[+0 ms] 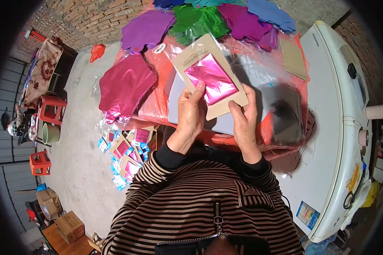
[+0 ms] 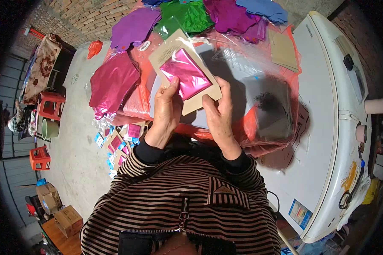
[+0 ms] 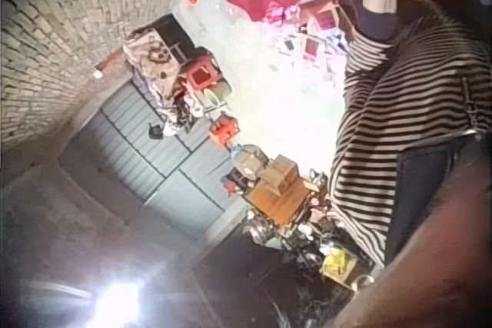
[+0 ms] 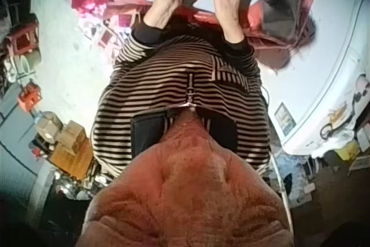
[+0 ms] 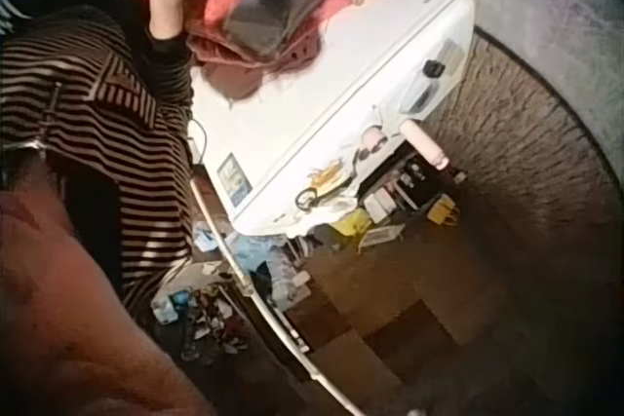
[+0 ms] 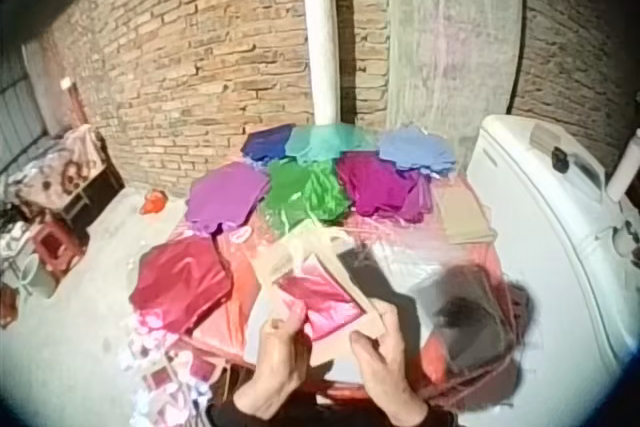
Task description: The person applies labels to small pink pouches and then organizes a bundle of white plastic strips.
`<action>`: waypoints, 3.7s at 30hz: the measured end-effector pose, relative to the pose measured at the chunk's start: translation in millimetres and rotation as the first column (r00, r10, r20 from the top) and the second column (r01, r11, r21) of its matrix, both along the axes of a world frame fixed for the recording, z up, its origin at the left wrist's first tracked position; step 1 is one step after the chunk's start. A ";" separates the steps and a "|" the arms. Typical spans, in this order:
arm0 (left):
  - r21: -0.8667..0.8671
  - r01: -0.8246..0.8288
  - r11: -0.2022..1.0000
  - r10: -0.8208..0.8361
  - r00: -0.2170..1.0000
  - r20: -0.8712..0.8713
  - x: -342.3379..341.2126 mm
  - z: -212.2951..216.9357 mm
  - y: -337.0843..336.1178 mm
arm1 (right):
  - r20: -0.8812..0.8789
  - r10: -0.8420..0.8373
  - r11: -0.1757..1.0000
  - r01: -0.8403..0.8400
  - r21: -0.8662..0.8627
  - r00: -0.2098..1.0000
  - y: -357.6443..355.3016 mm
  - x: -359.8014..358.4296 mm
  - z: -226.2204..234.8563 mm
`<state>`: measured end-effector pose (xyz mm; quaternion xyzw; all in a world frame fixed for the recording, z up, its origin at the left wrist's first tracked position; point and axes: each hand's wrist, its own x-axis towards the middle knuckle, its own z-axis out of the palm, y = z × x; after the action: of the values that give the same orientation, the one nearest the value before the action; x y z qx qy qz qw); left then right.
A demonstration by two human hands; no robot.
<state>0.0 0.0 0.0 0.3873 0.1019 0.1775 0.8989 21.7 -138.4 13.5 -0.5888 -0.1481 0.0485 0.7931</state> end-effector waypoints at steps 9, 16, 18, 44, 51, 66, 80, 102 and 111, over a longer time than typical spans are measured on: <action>-0.347 0.088 0.934 -0.192 0.942 -0.275 -11.0 35.3 3.4 | 0.185 -0.075 0.982 0.105 -0.158 0.980 9.2 -3.4 16.5; -0.324 0.130 0.937 -0.230 0.929 -0.290 -9.9 33.3 -0.2 | 0.271 -0.171 0.942 0.238 -0.237 0.947 9.0 0.6 33.7; -0.340 0.115 0.933 -0.231 0.917 -0.324 -7.6 19.7 1.6 | 0.310 -0.161 0.903 0.266 -0.336 0.937 7.3 3.1 40.6; 0.270 0.249 0.930 -0.116 0.897 -0.426 -13.4 -4.6 9.1 | 0.806 0.400 0.629 0.509 -0.588 0.437 -34.8 11.4 -23.2; 0.750 0.261 0.608 -0.007 0.946 -0.324 -19.5 -7.3 19.0 | 0.681 0.444 0.665 0.295 -0.686 0.582 -36.3 23.5 -29.0; 0.950 -0.149 -0.274 -0.356 0.933 0.043 4.8 -2.2 49.5 | 0.469 0.562 0.556 0.109 -0.824 0.682 -16.3 53.4 -16.6; 0.875 -0.254 -0.411 -0.408 0.910 0.072 12.5 -7.1 61.3 | 0.789 0.417 0.648 0.462 -0.606 0.451 -38.5 -21.1 -36.4; 0.717 -0.454 -0.529 -0.343 0.887 0.309 6.2 47.4 90.0 | 0.867 0.393 0.609 0.620 -0.495 0.307 -6.9 -5.8 24.9; 0.691 -0.454 -0.563 -0.479 0.860 0.174 -12.9 -7.9 76.9 | 0.791 0.461 0.686 0.403 -0.605 0.402 -7.5 20.9 51.9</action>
<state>-12.9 76.9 -7.9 0.8989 -0.3611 0.2459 0.0345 42.6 -145.9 65.3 -0.7718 -0.5351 -0.2116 0.2707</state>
